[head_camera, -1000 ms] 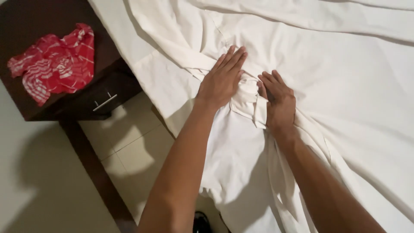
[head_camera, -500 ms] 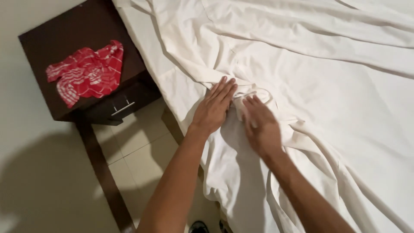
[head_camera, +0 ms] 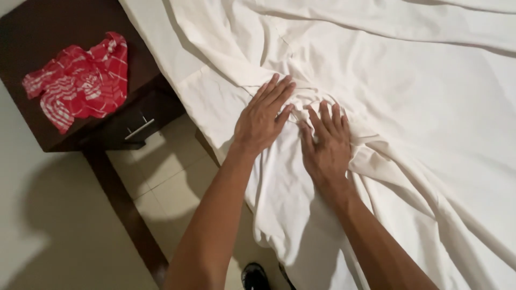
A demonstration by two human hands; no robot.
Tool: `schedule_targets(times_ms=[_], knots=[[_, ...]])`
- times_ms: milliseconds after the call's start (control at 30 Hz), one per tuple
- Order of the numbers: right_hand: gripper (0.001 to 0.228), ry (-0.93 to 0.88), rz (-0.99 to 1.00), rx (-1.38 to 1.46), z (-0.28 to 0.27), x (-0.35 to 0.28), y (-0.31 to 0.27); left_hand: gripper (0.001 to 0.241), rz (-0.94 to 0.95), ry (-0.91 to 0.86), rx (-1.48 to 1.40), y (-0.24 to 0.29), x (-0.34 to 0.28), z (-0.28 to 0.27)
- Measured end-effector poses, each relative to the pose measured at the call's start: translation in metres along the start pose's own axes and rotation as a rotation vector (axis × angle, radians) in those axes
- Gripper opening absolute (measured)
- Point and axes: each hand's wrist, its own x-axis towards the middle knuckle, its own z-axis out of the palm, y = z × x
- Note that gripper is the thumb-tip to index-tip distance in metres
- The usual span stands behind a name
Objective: The person unfolds a white sheet on a bed and smooths it out by hand. They pull the fabric taut across the mattress and tuck the edges under the mattress at the corners and sides to secure it in place.
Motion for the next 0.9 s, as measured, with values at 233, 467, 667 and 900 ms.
schedule_targets(times_ms=[233, 467, 667, 900], knots=[[0.04, 0.073, -0.006, 0.015, 0.007, -0.001, 0.002, 0.037, -0.009, 0.064, -0.038, 0.001, -0.001, 0.002], [0.037, 0.143, -0.036, 0.069, 0.002, -0.011, -0.003, 0.03, 0.008, 0.154, -0.056, 0.003, -0.005, 0.005], [0.036, 0.161, -0.036, 0.146, -0.001, -0.02, -0.01, 0.035, -0.077, 0.082, -0.032, 0.006, -0.013, 0.005], [0.038, 0.027, -0.091, 0.224, -0.01, -0.04, -0.017, 0.06, -0.002, -0.074, 0.281, 0.014, -0.025, -0.004]])
